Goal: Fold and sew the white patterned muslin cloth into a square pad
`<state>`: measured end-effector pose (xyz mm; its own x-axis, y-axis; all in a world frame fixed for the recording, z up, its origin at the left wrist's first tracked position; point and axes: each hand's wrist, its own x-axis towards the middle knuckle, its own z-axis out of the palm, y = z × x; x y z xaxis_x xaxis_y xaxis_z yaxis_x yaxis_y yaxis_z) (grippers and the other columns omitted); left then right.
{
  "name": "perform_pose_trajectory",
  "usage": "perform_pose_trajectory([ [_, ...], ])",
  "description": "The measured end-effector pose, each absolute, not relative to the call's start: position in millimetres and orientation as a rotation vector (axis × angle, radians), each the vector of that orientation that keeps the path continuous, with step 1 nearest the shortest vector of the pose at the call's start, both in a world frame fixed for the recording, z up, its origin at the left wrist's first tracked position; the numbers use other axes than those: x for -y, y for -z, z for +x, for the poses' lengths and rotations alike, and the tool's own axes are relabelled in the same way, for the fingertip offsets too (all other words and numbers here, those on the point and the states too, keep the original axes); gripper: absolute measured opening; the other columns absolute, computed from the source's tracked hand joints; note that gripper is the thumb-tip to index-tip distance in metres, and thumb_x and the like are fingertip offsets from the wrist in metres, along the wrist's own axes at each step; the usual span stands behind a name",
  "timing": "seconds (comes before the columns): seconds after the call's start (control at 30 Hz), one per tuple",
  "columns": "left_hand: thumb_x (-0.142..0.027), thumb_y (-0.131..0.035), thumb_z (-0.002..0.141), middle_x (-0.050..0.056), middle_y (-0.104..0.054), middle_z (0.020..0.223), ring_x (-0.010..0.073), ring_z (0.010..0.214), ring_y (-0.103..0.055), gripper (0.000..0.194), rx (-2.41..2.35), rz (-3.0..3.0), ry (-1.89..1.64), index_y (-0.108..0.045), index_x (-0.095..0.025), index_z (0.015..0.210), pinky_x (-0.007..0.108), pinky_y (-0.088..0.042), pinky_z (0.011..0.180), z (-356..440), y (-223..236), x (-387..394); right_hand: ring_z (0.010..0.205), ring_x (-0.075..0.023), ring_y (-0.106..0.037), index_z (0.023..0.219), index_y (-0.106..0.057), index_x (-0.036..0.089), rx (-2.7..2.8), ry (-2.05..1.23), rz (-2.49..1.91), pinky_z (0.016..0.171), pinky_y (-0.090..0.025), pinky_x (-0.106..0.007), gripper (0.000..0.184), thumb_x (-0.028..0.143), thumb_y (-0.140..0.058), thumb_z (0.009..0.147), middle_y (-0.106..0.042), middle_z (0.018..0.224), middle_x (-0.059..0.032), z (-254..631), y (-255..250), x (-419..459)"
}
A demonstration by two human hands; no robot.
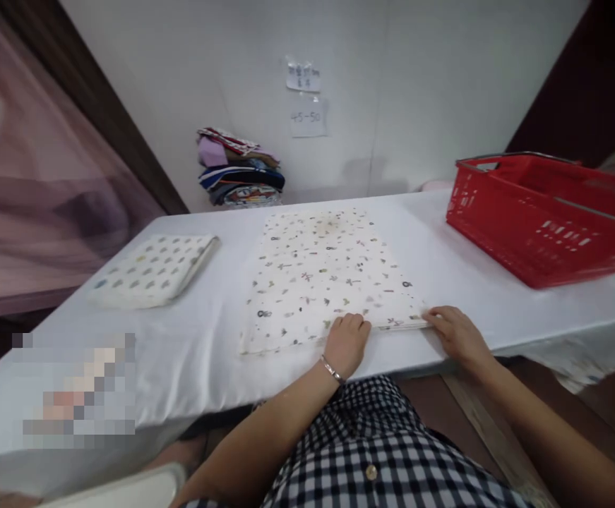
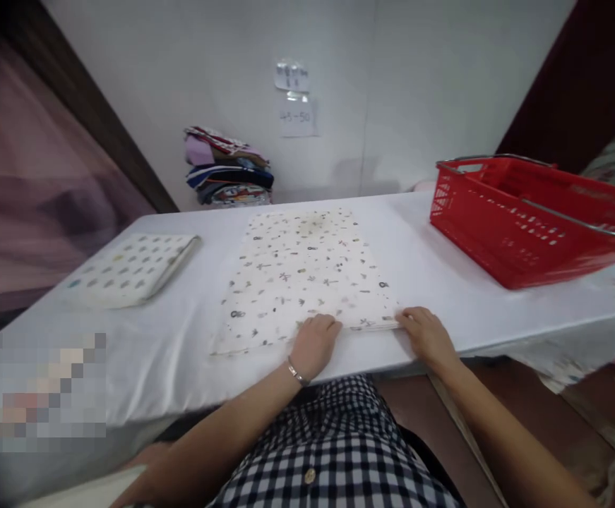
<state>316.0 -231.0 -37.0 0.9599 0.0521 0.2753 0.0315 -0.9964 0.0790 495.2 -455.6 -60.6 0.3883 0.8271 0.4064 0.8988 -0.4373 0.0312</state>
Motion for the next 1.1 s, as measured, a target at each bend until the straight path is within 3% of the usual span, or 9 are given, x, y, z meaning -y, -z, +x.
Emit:
perform_pose_trajectory([
  [0.3,-0.013,-0.041,0.085,0.006,-0.057,0.092,0.0211,0.088,-0.049,0.021,-0.116,3.016,-0.456,-0.052,-0.017,0.103,0.036,-0.039,0.073,311.3,42.2,229.1,0.100,-0.0236,-0.052,0.118,-0.055,0.021,1.662,0.546,-2.405,0.082,-0.038,-0.036,0.042,0.010,-0.041,0.080,-0.060,0.109,-0.0107,452.2,51.7,399.9],
  [0.5,-0.016,-0.044,0.084,0.005,-0.058,0.088,0.0200,0.085,-0.051,0.017,-0.252,2.945,-0.487,-0.051,-0.016,0.100,0.035,-0.041,0.072,308.5,41.9,229.8,0.097,-0.0229,-0.051,0.107,-0.058,0.014,1.741,0.392,-2.210,0.081,-0.039,-0.035,0.032,0.011,-0.041,0.081,-0.060,0.106,-0.0119,420.9,55.9,344.2],
  [0.77,-0.018,-0.047,0.082,0.005,-0.058,0.090,0.0208,0.088,-0.050,0.006,-0.397,2.949,-0.514,-0.051,-0.017,0.087,0.036,-0.041,0.076,274.7,36.2,209.0,0.094,-0.0225,-0.052,0.103,-0.061,0.014,1.829,0.375,-2.082,0.079,-0.041,-0.034,0.027,0.017,-0.040,0.087,-0.061,0.103,-0.0112,418.9,65.0,336.6],
  [1.0,-0.013,-0.046,0.081,0.006,-0.059,0.093,0.0210,0.092,-0.052,0.010,-0.503,2.971,-0.487,-0.052,-0.017,0.089,0.038,-0.041,0.081,221.2,32.6,167.9,0.096,-0.0234,-0.052,0.104,-0.063,0.015,1.827,0.380,-2.094,0.082,-0.041,-0.037,0.028,0.023,-0.040,0.089,-0.061,0.105,-0.0110,421.9,70.7,337.9],
  [1.1,-0.021,-0.052,0.083,0.006,-0.060,0.101,0.0208,0.101,-0.052,0.013,-0.594,2.851,-0.639,-0.053,-0.018,0.095,0.039,-0.041,0.087,193.9,35.1,149.6,0.096,-0.0234,-0.052,0.104,-0.063,0.016,1.827,0.370,-2.105,0.083,-0.042,-0.037,0.028,0.024,-0.040,0.089,-0.061,0.106,-0.0105,420.3,69.2,338.2],
])
